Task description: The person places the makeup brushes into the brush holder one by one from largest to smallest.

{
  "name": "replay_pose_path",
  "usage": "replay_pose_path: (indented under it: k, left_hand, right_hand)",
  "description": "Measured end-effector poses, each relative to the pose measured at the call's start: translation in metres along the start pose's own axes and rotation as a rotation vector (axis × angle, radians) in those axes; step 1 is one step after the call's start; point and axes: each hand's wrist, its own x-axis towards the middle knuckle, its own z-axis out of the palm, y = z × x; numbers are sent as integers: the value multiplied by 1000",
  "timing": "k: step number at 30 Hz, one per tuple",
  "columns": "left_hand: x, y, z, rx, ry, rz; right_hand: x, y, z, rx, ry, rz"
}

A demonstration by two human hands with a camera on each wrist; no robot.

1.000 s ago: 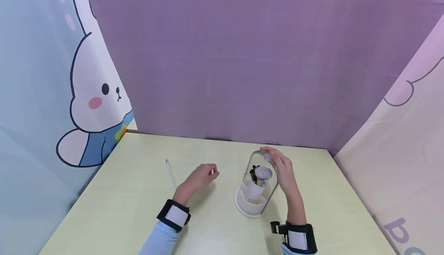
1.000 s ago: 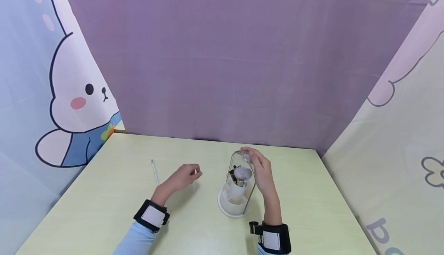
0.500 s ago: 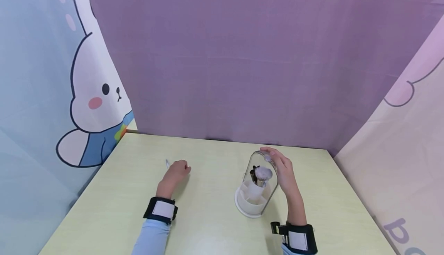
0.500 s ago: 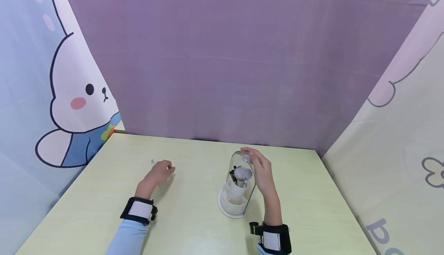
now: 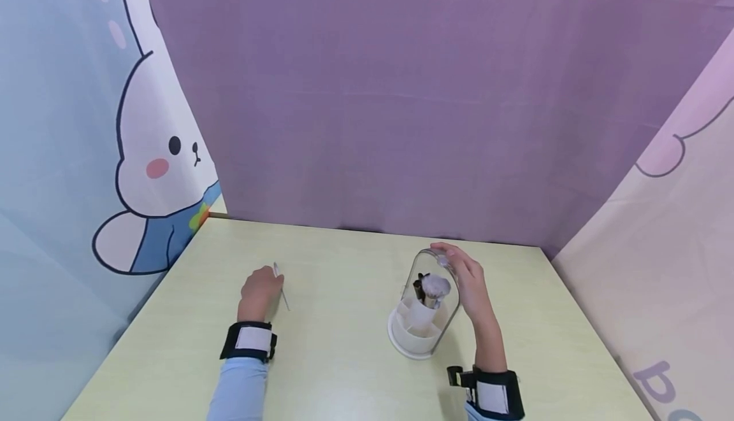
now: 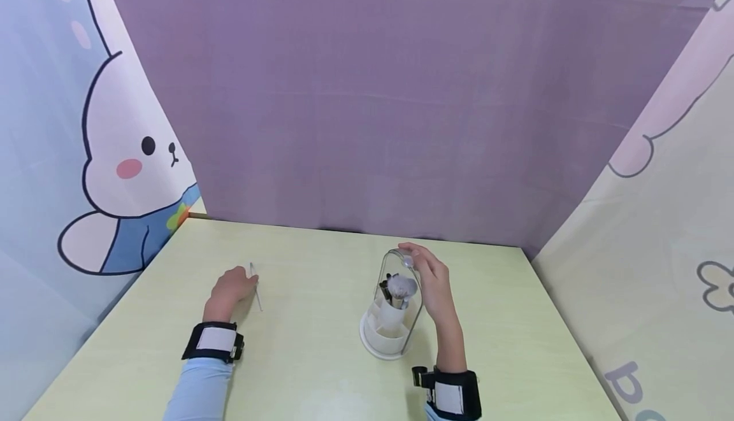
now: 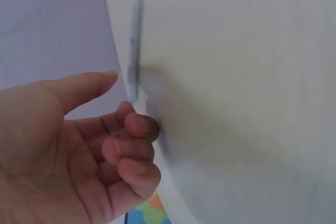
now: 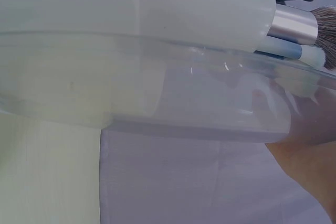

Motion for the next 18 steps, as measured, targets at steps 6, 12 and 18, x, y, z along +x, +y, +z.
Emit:
replay_pose_path:
  k: [6,12,18]
  left_hand:
    - [1,-3,-2,8,14,-26]
    - [7,0,-1,-21,17,-2]
    - [14,0,1,25,19,21]
  right_hand:
    - [-1,0,-1,4,2,-2]
    - [-2,-9,-1,1,7,10]
    - [-6,-25,3,-17,7,23]
